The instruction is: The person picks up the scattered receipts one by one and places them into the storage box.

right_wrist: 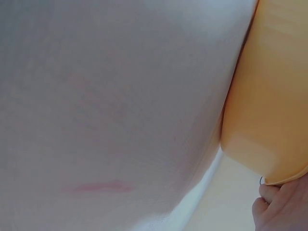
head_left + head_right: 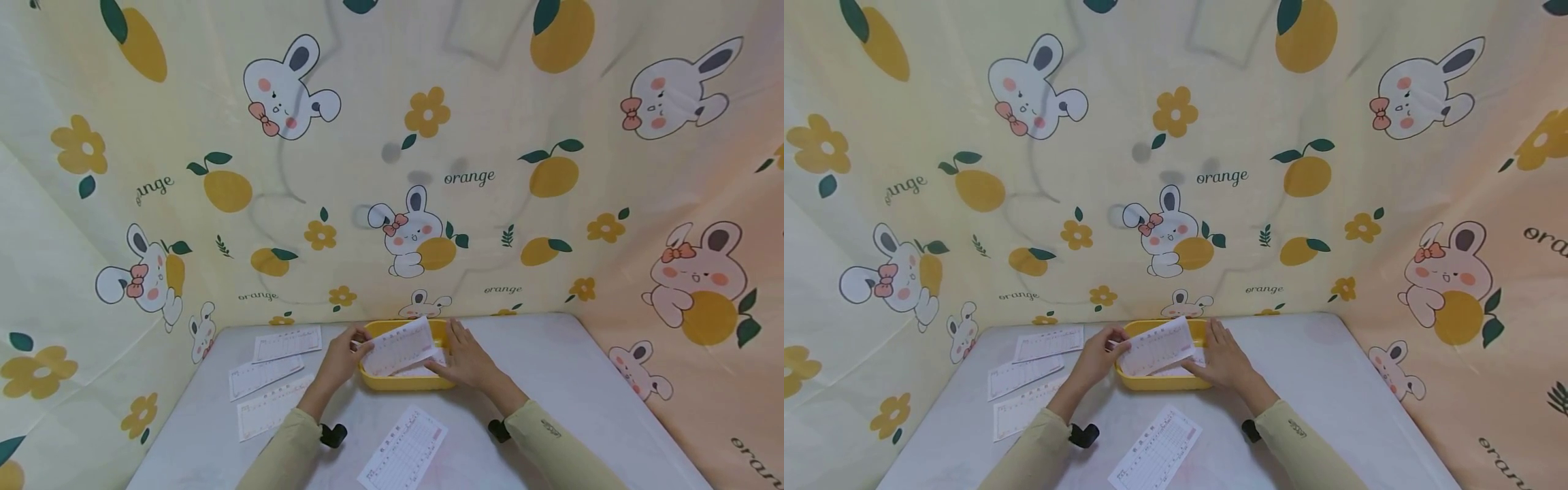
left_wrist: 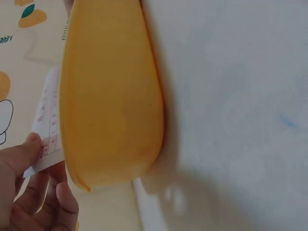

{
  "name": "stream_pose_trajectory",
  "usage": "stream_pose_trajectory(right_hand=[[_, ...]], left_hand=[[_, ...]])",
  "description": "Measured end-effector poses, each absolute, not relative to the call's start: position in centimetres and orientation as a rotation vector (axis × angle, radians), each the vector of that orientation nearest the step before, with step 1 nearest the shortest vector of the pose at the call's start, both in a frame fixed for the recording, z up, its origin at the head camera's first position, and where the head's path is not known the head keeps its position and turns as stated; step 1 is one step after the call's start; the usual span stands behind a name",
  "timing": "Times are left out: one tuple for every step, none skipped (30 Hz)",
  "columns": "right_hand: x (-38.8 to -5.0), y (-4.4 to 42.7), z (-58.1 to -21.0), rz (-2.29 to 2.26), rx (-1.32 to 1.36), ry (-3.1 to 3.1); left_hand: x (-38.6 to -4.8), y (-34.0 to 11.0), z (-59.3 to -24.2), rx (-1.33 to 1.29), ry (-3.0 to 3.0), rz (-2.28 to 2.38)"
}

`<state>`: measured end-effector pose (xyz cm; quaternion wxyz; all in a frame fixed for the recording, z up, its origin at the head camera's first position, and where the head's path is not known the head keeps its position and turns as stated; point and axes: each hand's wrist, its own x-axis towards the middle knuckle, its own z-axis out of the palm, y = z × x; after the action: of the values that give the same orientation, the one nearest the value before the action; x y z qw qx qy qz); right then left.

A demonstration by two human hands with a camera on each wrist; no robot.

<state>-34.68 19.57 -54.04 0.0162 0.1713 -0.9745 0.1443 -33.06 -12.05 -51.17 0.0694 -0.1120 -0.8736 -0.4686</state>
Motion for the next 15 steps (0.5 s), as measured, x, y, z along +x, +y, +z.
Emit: stream_pose_trajectory(right_hand=[[-34.65,19.56,-53.99,0.451,0.533,-3.03],[-34.62,19.55,-53.95,0.449,0.533,-3.032],[-34.59,19.53,-53.89,0.452,0.534,-3.033],[-34.56,19.52,-53.83,0.451,0.534,-3.035],[-34.55,19.52,-53.79,0.449,0.53,-3.039],[-34.54,19.5,-53.77,0.448,0.529,-3.04],[-34.54,19.49,-53.76,0.453,0.529,-3.038],[-34.54,19.5,-53.77,0.454,0.53,-3.037],[-34.52,19.5,-53.76,0.461,0.534,-3.033],[-34.5,19.5,-53.76,0.463,0.537,-3.029],[-34.48,19.5,-53.75,0.464,0.541,-3.026],[-34.46,19.5,-53.74,0.465,0.545,-3.021],[-34.45,19.49,-53.73,0.466,0.548,-3.018],[-34.44,19.48,-53.72,0.462,0.55,-3.016],[-34.41,19.46,-53.68,0.462,0.552,-3.012]], left_hand=[[-33.08,-12.01,-51.25,-0.34,-2.635,-1.399],[-33.08,-11.98,-51.31,-0.34,-2.644,-1.39],[-33.07,-11.96,-51.39,-0.344,-2.654,-1.369],[-33.1,-11.92,-51.47,-0.351,-2.658,-1.356],[-33.12,-11.89,-51.53,-0.357,-2.66,-1.348],[-33.12,-11.85,-51.56,-0.36,-2.663,-1.342],[-33.13,-11.82,-51.62,-0.367,-2.663,-1.331],[-33.14,-11.79,-51.67,-0.372,-2.663,-1.324],[-33.15,-11.74,-51.72,-0.376,-2.665,-1.319],[-33.18,-11.7,-51.75,-0.379,-2.661,-1.321],[-33.19,-11.67,-51.75,-0.383,-2.659,-1.321],[-33.19,-11.63,-51.74,-0.384,-2.659,-1.318],[-33.2,-11.58,-51.74,-0.383,-2.659,-1.319],[-33.2,-11.51,-51.7,-0.38,-2.661,-1.319],[-33.25,-11.45,-51.7,-0.38,-2.663,-1.311]])
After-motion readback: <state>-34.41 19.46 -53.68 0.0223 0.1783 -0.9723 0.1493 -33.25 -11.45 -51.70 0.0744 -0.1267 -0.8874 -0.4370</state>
